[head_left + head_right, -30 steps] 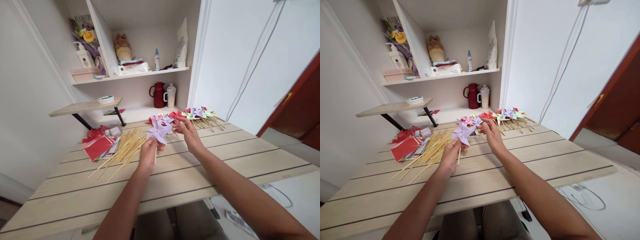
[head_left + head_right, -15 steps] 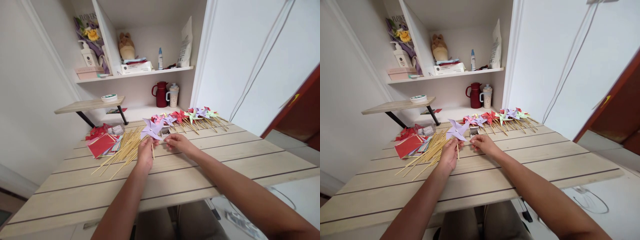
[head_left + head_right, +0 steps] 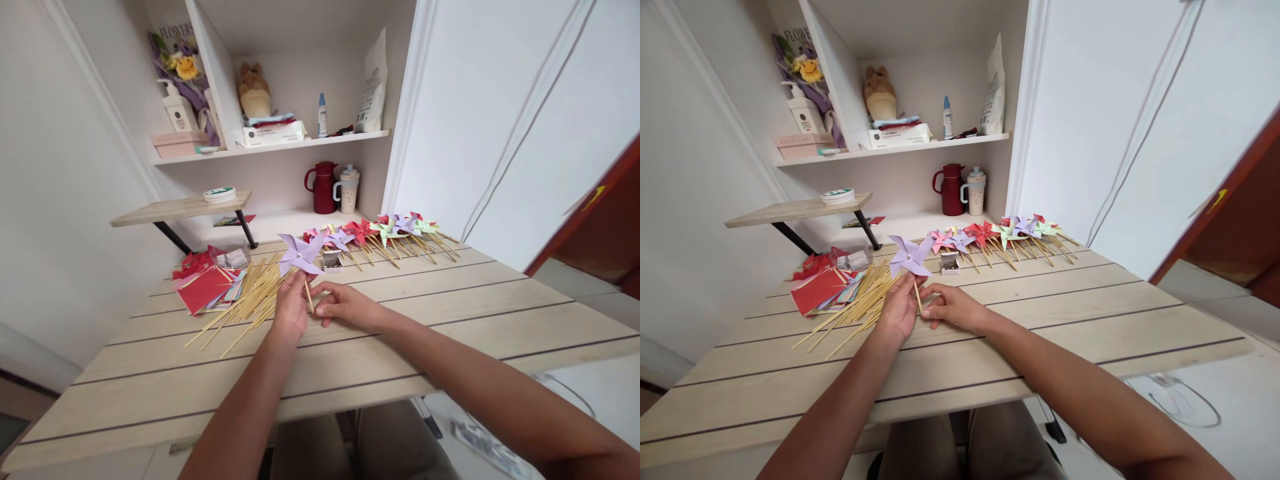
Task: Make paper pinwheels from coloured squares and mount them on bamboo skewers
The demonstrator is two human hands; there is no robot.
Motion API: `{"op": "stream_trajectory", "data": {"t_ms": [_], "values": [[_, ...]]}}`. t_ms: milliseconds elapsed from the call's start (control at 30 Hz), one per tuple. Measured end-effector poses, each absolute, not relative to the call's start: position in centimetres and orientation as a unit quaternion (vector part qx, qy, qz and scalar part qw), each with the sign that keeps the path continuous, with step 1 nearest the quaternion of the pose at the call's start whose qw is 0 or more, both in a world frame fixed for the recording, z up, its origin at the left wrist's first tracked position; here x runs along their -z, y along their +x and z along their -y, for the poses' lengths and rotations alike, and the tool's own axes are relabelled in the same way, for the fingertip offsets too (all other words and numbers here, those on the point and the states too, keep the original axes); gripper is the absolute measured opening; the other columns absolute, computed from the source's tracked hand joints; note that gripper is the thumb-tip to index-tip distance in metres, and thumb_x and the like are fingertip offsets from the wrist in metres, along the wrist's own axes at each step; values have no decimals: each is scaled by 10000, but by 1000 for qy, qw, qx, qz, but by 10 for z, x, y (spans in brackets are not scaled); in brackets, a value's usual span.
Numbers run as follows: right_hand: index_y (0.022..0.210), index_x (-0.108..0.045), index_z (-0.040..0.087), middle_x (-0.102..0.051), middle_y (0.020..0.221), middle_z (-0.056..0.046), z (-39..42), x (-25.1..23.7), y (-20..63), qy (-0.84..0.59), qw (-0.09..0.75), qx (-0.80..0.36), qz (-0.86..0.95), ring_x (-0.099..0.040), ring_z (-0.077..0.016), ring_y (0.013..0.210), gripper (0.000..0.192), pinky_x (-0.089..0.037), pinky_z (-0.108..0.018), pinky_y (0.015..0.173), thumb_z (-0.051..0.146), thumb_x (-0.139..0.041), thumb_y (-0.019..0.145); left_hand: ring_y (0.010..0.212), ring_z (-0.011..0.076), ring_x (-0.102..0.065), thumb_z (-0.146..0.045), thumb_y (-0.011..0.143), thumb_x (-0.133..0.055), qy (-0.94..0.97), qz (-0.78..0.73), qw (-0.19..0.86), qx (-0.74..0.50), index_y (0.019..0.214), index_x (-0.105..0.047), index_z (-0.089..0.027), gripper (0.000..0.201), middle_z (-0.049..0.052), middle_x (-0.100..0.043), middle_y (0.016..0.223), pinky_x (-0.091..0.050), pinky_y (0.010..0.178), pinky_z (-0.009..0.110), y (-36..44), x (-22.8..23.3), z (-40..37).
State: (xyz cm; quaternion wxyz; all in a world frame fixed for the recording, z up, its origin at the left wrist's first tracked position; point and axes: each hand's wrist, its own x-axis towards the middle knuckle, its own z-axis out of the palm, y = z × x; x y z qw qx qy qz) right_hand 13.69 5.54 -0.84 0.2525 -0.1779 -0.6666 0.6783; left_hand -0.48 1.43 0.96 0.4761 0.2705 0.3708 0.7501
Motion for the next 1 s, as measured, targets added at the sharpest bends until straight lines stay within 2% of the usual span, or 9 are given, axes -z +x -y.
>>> {"op": "stream_trajectory", "data": {"t_ms": [167,367,433,800,1000], "values": [[902,-645,177,-723,717,-6,-55,11,131,-194,263,-694,641,-667,-147,630,421,-534,-283,622,441,-877,670,810,146,-655,-370,637,-882,260,-358,498,-745,795,-736,-173,292,40,-726,838,-493,754,265,-3,-8,-15],[716,-628,164,-676,636,-1,-53,10,127,-198,275,-691,638,-608,-110,564,368,-498,-248,576,459,-847,700,684,132,-620,-430,623,-896,268,-358,526,-724,806,-729,-176,355,45,-714,846,-461,561,242,2,-10,-11],[701,-630,164,-673,633,-3,-52,10,128,-199,274,-684,646,-595,-106,554,370,-490,-250,577,470,-838,709,703,142,-629,-443,615,-898,271,-355,532,-720,798,-729,-176,365,50,-712,864,-463,544,240,3,-11,-10],[703,-639,160,-682,684,-17,-54,5,137,-211,276,-651,675,-587,-108,574,365,-473,-264,617,490,-784,760,848,151,-645,-464,664,-871,281,-421,494,-707,772,-743,-165,343,85,-737,957,-513,718,251,-6,-1,-16],[718,-643,162,-686,697,-21,-58,6,139,-225,301,-637,673,-585,-113,567,361,-460,-270,616,500,-753,784,699,134,-604,-450,693,-846,354,-431,496,-666,832,-770,-150,339,62,-713,801,-473,623,247,-7,5,-16]]}}
